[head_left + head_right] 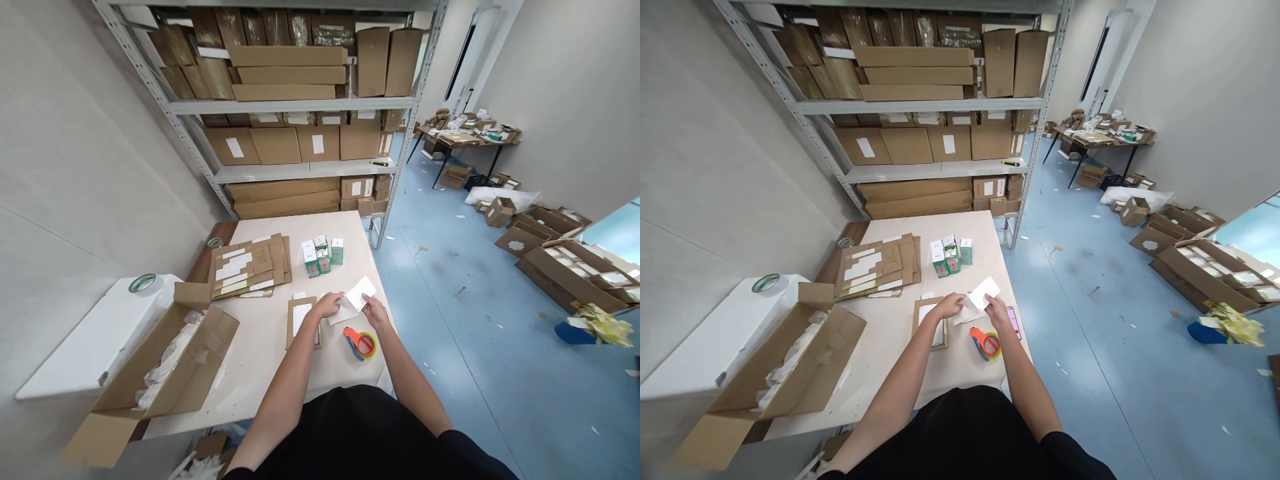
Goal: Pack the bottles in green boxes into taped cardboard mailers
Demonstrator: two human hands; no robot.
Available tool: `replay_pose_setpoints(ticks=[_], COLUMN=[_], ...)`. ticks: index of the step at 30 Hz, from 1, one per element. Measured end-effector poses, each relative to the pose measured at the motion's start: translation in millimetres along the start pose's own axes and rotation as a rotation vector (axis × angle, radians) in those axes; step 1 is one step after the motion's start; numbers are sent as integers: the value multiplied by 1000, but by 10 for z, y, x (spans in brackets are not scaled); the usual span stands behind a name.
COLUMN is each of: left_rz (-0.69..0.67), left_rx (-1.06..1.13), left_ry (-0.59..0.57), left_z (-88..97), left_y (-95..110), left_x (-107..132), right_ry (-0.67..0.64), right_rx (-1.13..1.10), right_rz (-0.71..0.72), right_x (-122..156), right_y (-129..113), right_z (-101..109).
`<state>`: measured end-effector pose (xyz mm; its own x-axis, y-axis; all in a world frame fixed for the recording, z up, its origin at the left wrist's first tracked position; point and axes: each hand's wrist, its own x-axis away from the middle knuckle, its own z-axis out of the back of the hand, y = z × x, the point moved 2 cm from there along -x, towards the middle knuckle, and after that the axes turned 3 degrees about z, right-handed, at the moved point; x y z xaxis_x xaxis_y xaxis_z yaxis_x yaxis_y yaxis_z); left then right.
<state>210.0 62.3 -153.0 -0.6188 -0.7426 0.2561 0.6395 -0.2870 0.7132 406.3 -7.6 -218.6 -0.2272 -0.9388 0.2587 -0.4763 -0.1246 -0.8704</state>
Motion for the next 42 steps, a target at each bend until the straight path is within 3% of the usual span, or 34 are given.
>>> replay_pose_setpoints(ticks=[3, 7, 11, 17, 22, 31, 33, 38, 40, 42], left_rz=[23, -4, 51, 75, 88, 12, 2, 65, 60, 49], left_rx=[61, 270, 280, 184, 210, 322, 360, 431, 453, 447], left_ry=[-6, 90, 151, 79, 68, 132, 159, 261, 242, 236], left_z=[-2, -53, -71, 28, 66, -5, 2, 115, 107, 43], left_y=[26, 90, 47, -104, -115, 9, -25, -305, -363, -339], left_x=[20, -19, -15, 26, -14, -51, -55, -34, -92, -208], right_ry=[73, 138, 162, 125, 81, 192, 234, 526, 518, 435], right_rx=[-44, -77, -72, 108, 220, 11, -26, -95, -100, -113], right_rz=[62, 65, 30, 27, 100, 106, 105, 193, 213, 205], right_x=[-52, -58, -41, -14, 30, 58, 38, 5, 13, 39], right_y=[-44, -3, 7, -278, -511, -485, -468, -598, -652, -663], right_z=[35, 32, 93, 300, 309, 277, 357, 795, 850, 763])
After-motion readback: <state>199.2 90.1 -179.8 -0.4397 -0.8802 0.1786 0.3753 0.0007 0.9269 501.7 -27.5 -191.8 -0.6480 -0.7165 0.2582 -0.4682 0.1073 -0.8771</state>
